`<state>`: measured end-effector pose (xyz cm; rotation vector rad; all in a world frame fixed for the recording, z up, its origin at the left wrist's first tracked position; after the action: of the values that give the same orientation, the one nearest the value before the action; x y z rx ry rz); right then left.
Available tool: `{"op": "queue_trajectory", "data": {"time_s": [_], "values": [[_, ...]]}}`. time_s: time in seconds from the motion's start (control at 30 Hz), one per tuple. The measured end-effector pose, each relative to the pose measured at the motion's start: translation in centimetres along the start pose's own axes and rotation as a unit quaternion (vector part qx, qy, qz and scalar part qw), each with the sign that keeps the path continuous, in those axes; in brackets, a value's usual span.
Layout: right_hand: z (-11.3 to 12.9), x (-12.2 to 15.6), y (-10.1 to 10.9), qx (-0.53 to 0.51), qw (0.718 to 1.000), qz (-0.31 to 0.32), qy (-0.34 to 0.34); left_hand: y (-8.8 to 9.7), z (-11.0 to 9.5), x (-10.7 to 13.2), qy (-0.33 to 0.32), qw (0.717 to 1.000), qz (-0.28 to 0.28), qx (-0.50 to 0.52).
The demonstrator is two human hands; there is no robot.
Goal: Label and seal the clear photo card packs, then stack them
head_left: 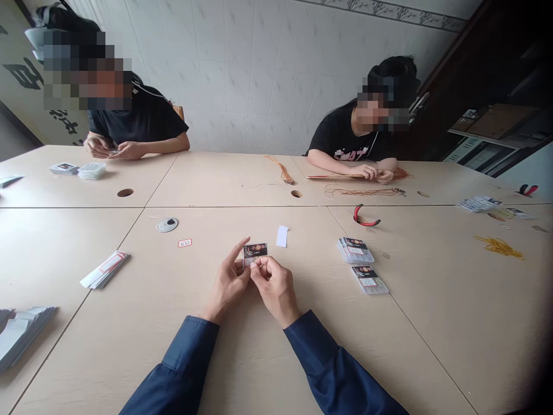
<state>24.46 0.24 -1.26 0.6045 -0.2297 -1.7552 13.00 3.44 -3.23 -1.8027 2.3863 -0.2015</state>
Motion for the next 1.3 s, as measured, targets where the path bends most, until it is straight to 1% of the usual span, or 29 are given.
{"op": "queue_trajectory", "data": {"time_s": [0.27, 0.43, 0.63, 0.73, 0.83, 1.03, 1.13, 1.3], "values": [[0.4, -0.1, 0.0, -0.013, 1.0, 0.004, 0.012, -0.1, 0.2, 0.0, 0.004, 1.0, 0.005, 0.012], [0.4, 0.0, 0.2, -0.023, 1.0, -0.005, 0.013, 0.0, 0.1, -0.1, 0.0, 0.999, 0.008, 0.048], [0.0, -0.1, 0.4, -0.029, 0.999, -0.029, -0.011, 0.2, -0.1, -0.1, 0.016, 0.996, -0.003, 0.087], [-0.3, -0.2, 0.4, -0.036, 0.999, -0.032, -0.022, 0.0, -0.3, 0.0, 0.025, 0.994, -0.001, 0.111], [-0.5, -0.2, 0.4, -0.045, 0.998, -0.035, -0.031, -0.2, -0.6, 0.0, 0.02, 0.992, 0.01, 0.127], [-0.5, -0.2, 0.7, -0.06, 0.996, -0.046, -0.041, -0.5, -0.4, 0.1, 0.017, 0.993, 0.038, 0.114], [-0.6, -0.2, 0.7, -0.067, 0.996, -0.048, -0.045, -0.5, -0.1, 0.1, 0.022, 0.994, 0.04, 0.097], [-1.1, -0.3, 0.6, -0.079, 0.994, -0.049, -0.055, -0.6, 0.0, 0.0, 0.016, 0.993, 0.037, 0.11]]}}
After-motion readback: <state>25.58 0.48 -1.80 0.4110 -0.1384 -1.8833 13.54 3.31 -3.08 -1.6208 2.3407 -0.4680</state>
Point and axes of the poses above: each hand's wrist, its own x-axis away from the middle knuckle, its own y-axis out of the back of the hand, z = x × y, the point moved 8 cm from there along -x, towards the middle knuckle, and after that the axes turned 4 degrees about x, right-handed, at the moved point
